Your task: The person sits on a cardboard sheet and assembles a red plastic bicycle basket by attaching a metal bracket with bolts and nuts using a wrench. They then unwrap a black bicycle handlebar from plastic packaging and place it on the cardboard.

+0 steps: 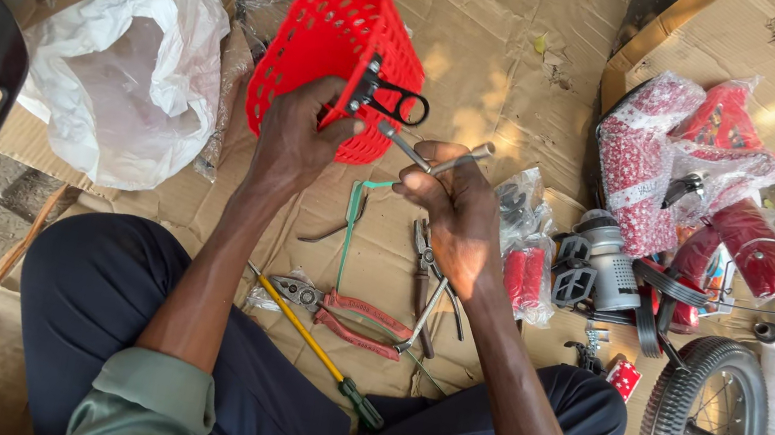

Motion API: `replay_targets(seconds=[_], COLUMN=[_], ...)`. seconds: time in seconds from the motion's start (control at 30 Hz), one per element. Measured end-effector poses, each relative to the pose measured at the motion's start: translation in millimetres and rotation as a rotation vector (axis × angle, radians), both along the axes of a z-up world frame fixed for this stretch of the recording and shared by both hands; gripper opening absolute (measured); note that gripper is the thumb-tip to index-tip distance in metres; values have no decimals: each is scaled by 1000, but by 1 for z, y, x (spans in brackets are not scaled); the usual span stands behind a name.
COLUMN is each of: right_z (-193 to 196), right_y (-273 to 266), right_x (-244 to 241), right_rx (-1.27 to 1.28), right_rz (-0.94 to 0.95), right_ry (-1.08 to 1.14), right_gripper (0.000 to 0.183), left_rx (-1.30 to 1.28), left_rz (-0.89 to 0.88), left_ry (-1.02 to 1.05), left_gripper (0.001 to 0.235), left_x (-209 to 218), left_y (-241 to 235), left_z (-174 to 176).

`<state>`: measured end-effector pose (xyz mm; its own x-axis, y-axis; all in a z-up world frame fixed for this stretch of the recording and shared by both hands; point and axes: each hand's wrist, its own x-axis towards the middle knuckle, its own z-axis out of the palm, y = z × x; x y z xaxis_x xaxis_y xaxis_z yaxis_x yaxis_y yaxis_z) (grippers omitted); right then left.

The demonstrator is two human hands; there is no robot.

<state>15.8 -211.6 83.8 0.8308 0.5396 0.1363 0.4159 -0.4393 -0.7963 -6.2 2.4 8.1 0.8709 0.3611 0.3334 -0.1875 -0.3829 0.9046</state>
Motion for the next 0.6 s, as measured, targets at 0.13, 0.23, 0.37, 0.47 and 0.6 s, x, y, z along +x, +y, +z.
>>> replay_targets(seconds=[0.13, 0.23, 0.37, 0.47, 0.6], right_z=[-1, -6, -12, -14, -15], right_y=[4, 6, 13, 15, 9], right_x=[-6, -9, -5, -3, -3], right_rx=[137, 74, 108, 75, 44], right_rz=[61, -54, -111, -108, -147], right_ry=[-280, -376, -445, -444, -374], right_gripper=[14, 8, 6, 8, 10], left_rx=[51, 38, 31, 105, 135], left_rz=[-29, -55, -67, -51, -73], left_ry=[-39, 74, 50, 9, -57], left_gripper=[26, 24, 23, 24, 20], left_x=[-1, 0, -1, -1, 0], left_y=[-4, -6, -4, -3, -5], left_z=[8, 13, 12, 9, 5])
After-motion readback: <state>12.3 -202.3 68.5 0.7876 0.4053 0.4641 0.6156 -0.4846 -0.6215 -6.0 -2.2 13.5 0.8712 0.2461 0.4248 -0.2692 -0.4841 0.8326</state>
